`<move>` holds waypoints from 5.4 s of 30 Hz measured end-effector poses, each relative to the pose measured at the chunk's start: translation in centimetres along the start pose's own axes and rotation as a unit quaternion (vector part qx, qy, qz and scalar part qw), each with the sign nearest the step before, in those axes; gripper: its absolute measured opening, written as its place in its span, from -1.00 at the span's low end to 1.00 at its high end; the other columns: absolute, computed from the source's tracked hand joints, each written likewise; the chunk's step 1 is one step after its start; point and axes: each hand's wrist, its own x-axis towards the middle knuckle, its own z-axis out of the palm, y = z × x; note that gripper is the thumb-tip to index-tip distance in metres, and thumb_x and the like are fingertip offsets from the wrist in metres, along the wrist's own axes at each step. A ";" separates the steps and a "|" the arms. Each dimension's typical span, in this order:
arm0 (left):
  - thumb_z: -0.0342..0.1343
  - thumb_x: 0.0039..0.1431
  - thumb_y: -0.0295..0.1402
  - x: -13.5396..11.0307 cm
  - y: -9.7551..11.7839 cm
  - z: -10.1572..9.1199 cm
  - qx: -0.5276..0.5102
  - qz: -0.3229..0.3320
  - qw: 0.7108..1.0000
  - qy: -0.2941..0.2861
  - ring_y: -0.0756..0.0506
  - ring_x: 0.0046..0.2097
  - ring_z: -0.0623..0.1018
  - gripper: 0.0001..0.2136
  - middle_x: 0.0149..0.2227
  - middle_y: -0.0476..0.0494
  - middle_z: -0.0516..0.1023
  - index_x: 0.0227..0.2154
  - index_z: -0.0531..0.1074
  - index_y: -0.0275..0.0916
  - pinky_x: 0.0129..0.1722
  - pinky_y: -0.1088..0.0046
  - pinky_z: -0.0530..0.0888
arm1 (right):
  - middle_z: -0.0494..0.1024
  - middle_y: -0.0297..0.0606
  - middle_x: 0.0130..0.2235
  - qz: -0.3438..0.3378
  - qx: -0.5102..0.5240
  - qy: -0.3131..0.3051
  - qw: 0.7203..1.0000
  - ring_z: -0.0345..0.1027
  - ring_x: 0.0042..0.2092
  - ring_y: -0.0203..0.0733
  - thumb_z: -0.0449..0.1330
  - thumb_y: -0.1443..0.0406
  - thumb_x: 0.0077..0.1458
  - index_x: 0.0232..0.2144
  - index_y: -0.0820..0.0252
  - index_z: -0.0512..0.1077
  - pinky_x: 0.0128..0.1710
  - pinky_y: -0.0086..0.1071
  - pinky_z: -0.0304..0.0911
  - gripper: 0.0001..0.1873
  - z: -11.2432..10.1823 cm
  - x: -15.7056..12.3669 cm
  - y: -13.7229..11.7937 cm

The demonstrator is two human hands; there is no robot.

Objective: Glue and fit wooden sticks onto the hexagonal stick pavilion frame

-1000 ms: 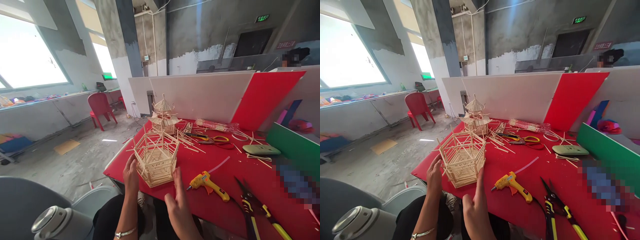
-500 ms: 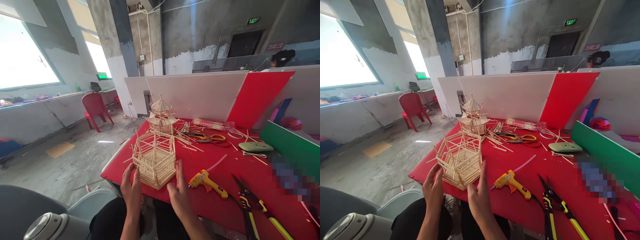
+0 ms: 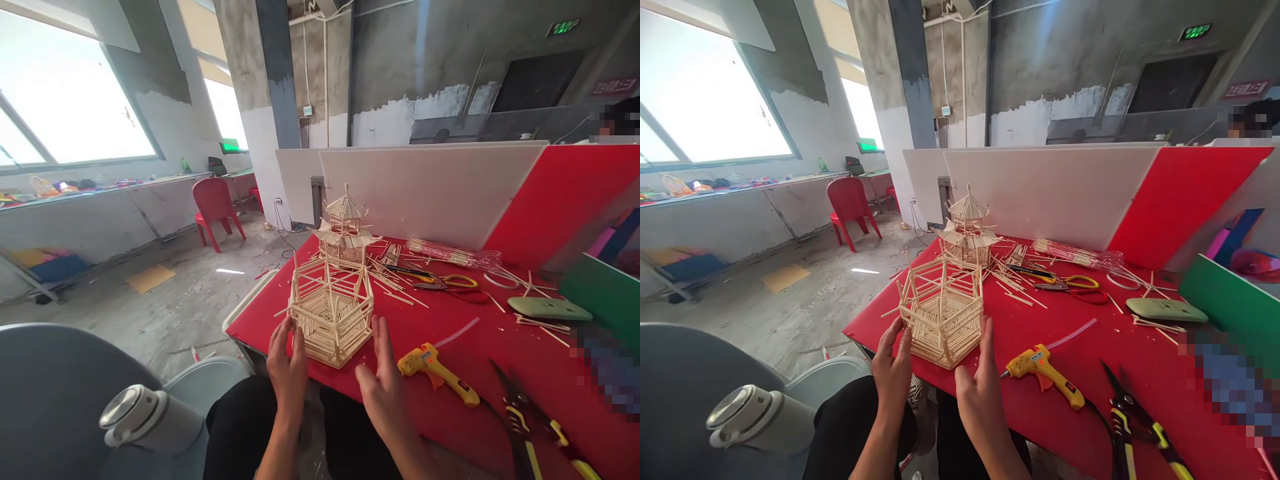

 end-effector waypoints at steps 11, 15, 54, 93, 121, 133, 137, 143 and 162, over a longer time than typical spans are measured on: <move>0.14 0.21 -0.16 -0.3 0.6 -0.4 0.008 0.024 0.999 0.036 -0.24 0.10 0.52 -0.63 0.03 -0.24 0.58 0.01 0.54 -0.20 0.15 0.18 0.41 | 0.11 -0.15 0.41 -0.063 0.150 0.095 0.982 0.26 0.28 0.01 0.25 0.27 0.15 0.32 -0.18 0.13 0.27 -0.01 0.15 -0.26 -4.4 1.6 -3.9; 0.11 0.23 -0.22 -1.0 1.9 -2.1 0.035 0.071 0.992 0.096 -0.23 0.10 0.51 -0.70 0.02 -0.23 0.56 -0.06 0.56 -0.20 0.17 0.18 0.37 | 0.09 -0.12 0.42 -0.049 0.154 0.092 0.983 0.31 0.25 0.01 0.26 0.26 0.15 0.34 -0.21 0.07 0.21 -0.03 0.24 -0.22 -5.1 2.1 -3.8; 0.21 0.19 -0.31 -8.1 6.4 0.0 0.059 0.200 0.965 -0.161 -0.01 -0.52 0.35 -0.64 -0.61 -0.04 0.33 -0.71 0.39 -0.19 -0.52 0.46 0.26 | 0.66 -0.24 -0.09 -0.312 -0.225 0.067 0.921 0.49 0.03 0.05 0.19 0.26 0.24 0.15 -0.04 0.38 0.32 0.29 -0.14 -0.58 -5.0 -0.3 -5.0; 0.18 0.11 -0.17 0.6 1.0 -1.8 0.008 -0.028 0.999 0.038 -0.22 -0.04 0.58 -0.69 -0.08 -0.20 0.62 -0.14 0.59 -0.19 0.03 0.21 0.45 | 0.54 -0.14 0.02 -0.209 -0.237 0.142 0.938 0.42 0.05 -0.03 0.14 0.21 0.25 0.31 0.04 0.15 0.08 -0.07 0.26 -0.39 -3.3 2.6 -2.5; 0.16 0.18 -0.15 1.1 -0.6 0.0 0.064 0.025 0.997 0.034 -0.29 0.19 0.40 -0.76 0.10 -0.21 0.51 -0.25 0.64 -0.12 0.17 0.05 0.36 | 0.58 -0.21 -0.41 -0.086 -0.426 0.014 0.901 0.30 -0.38 -0.16 -0.08 -0.07 0.32 -0.49 0.14 0.52 -0.38 -0.33 -0.04 -0.40 -2.2 5.5 -2.0; 0.18 0.16 -0.19 1.5 -1.0 0.3 0.092 0.064 0.993 0.042 -0.29 0.16 0.41 -0.83 0.11 -0.18 0.51 -0.33 0.63 -0.11 0.17 0.04 0.35 | 0.56 -0.24 -0.49 0.005 -0.388 -0.001 0.922 0.23 -0.47 -0.18 -0.01 -0.03 0.22 -0.51 0.10 0.49 -0.44 -0.35 -0.10 -0.51 -1.7 6.4 -3.3; 0.19 0.16 -0.15 1.4 -0.9 0.2 0.089 0.068 0.993 0.040 -0.31 0.18 0.39 -0.81 0.13 -0.19 0.49 -0.35 0.64 -0.11 0.21 0.00 0.28 | 0.56 -0.25 -0.49 -0.003 -0.376 -0.001 0.927 0.23 -0.48 -0.18 0.00 -0.02 0.21 -0.53 0.10 0.49 -0.46 -0.36 -0.08 -0.52 -1.8 6.8 -3.3; 0.19 0.17 -0.18 0.8 0.0 0.0 0.101 0.097 0.990 0.034 -0.32 0.19 0.38 -0.82 0.14 -0.19 0.48 -0.35 0.64 -0.11 0.18 0.01 0.32 | 0.51 -0.27 -0.52 0.010 -0.385 -0.004 0.923 0.20 -0.50 -0.21 -0.01 0.00 0.22 -0.52 0.11 0.49 -0.49 -0.37 -0.09 -0.52 -2.4 7.9 -3.5; 0.19 0.18 -0.27 -4.0 1.8 0.0 0.056 0.131 0.990 -0.018 -0.30 0.18 0.40 -0.87 0.15 -0.22 0.45 -0.27 0.63 -0.09 0.13 0.01 0.38 | 0.56 -0.25 -0.47 0.006 -0.470 0.017 0.882 0.27 -0.46 -0.19 -0.04 -0.06 0.26 -0.36 0.08 0.60 -0.45 -0.36 -0.07 -0.47 -6.4 10.1 -3.2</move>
